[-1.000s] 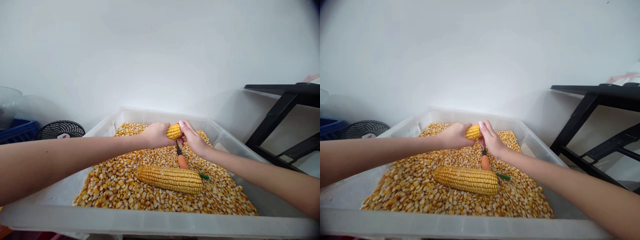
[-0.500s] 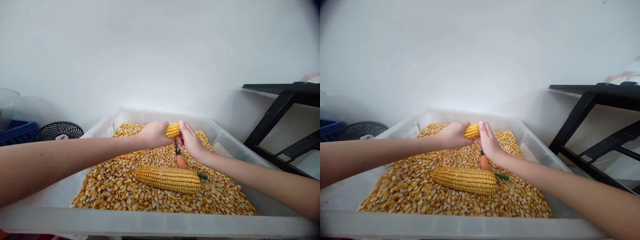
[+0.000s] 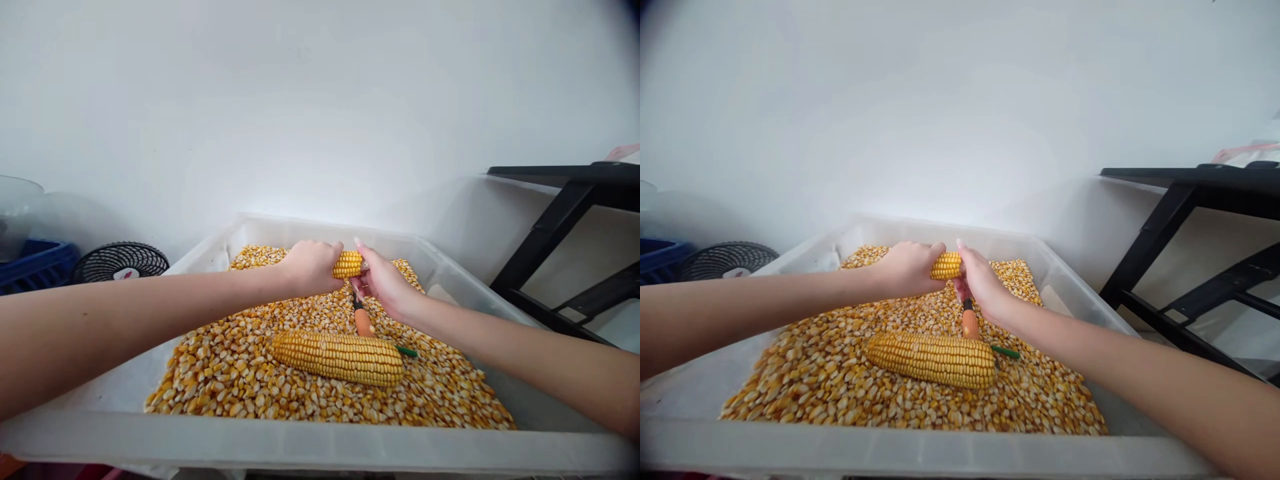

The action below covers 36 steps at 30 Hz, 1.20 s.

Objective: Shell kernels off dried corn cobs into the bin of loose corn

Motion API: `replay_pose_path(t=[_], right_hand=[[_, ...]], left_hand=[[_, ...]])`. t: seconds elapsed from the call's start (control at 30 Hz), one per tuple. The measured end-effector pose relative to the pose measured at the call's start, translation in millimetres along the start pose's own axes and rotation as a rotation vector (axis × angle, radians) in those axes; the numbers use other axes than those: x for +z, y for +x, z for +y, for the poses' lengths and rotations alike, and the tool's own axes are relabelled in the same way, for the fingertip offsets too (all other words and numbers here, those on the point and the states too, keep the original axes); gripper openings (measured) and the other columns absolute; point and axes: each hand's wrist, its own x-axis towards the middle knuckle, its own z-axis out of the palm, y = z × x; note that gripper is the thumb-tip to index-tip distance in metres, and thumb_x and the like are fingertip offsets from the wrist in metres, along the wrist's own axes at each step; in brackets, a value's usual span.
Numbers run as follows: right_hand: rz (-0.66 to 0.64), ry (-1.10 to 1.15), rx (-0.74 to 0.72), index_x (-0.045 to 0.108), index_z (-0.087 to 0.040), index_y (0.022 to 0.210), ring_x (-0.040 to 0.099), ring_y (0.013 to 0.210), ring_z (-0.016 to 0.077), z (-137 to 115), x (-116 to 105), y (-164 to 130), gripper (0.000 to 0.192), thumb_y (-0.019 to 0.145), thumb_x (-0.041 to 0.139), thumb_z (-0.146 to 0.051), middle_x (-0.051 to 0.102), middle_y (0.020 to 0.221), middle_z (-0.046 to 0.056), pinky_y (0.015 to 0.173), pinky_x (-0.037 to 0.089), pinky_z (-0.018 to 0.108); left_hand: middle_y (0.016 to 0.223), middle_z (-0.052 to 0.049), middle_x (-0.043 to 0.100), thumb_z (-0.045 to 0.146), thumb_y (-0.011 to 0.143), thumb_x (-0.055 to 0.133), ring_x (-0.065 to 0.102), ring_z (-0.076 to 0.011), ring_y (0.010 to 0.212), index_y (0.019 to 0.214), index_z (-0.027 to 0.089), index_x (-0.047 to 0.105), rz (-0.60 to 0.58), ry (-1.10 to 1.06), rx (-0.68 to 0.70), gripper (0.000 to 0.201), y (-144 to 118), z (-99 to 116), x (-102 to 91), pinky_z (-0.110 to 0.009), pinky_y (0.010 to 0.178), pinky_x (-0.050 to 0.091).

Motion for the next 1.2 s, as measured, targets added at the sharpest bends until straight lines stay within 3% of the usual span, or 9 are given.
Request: replay_pose_path(t=[0.1, 0.3, 0.47, 0.6, 0.77, 1.2], right_hand=[[0.022, 0.007, 0.006, 0.038, -0.020, 0.066, 0.037, 0.035, 0.0088, 4.0, 1.2, 0.6, 0.033, 0.083, 0.031, -0.048, 0.040, 0.043, -0.004, 0.035, 0.031, 0.022], [0.016, -0.012, -0.144, 0.037, -0.022, 0.077, 0.036, 0.036, 0.0082, 3.8, 2.6, -0.8, 0.026, 0.083, 0.033, -0.046, 0.036, 0.045, -0.008, 0.039, 0.036, 0.021], [-0.094, 0.075, -0.077, 0.039, -0.023, 0.083, 0.038, 0.039, 0.0098, -4.9, -1.8, 1.2, 0.028, 0.082, 0.030, -0.050, 0.040, 0.048, -0.006, 0.038, 0.037, 0.022], [-0.082, 0.079, -0.037, 0.043, -0.022, 0.083, 0.040, 0.040, 0.0103, -8.5, -2.2, 1.5, 0.040, 0.079, 0.029, -0.060, 0.044, 0.050, -0.004, 0.036, 0.035, 0.022], [-0.024, -0.025, -0.107, 0.043, -0.022, 0.079, 0.042, 0.042, 0.0084, -5.1, -0.2, -0.2, 0.033, 0.078, 0.041, -0.055, 0.046, 0.055, -0.004, 0.037, 0.035, 0.020], [-0.047, 0.001, -0.142, 0.037, -0.022, 0.074, 0.035, 0.038, 0.0070, 6.3, 0.7, -0.3, 0.030, 0.082, 0.036, -0.051, 0.037, 0.046, -0.008, 0.036, 0.032, 0.018]], left_hand=[[0.069, -0.005, 0.061, 0.047, 0.066, 0.046, 0.057, -0.0204, 0.059, 0.088, 0.018, 0.051, -0.003, 0.005, 0.015, 0.037, -0.9, -0.5, 2.8, -0.027, 0.043, 0.027], [0.069, -0.005, 0.062, 0.052, 0.066, 0.045, 0.056, -0.0188, 0.059, 0.086, 0.018, 0.052, -0.001, -0.063, -0.044, 0.039, -0.6, -2.8, 3.8, -0.027, 0.043, 0.027], [0.071, -0.005, 0.062, 0.053, 0.069, 0.043, 0.057, -0.0185, 0.060, 0.087, 0.017, 0.052, 0.007, -0.057, -0.081, 0.041, 2.1, -2.8, -1.2, -0.026, 0.044, 0.029], [0.071, -0.006, 0.062, 0.052, 0.070, 0.042, 0.058, -0.0189, 0.061, 0.090, 0.016, 0.051, 0.044, 0.033, -0.042, 0.042, 3.5, -2.8, -3.4, -0.027, 0.046, 0.030], [0.072, -0.006, 0.063, 0.052, 0.071, 0.043, 0.058, -0.0208, 0.062, 0.093, 0.016, 0.050, 0.039, 0.094, -0.001, 0.044, 3.1, -3.4, -3.1, -0.027, 0.047, 0.031], [0.068, -0.004, 0.061, 0.054, 0.068, 0.044, 0.055, -0.0166, 0.057, 0.083, 0.017, 0.051, -0.009, -0.097, -0.096, 0.040, -1.8, -1.4, 8.3, -0.026, 0.043, 0.028]])
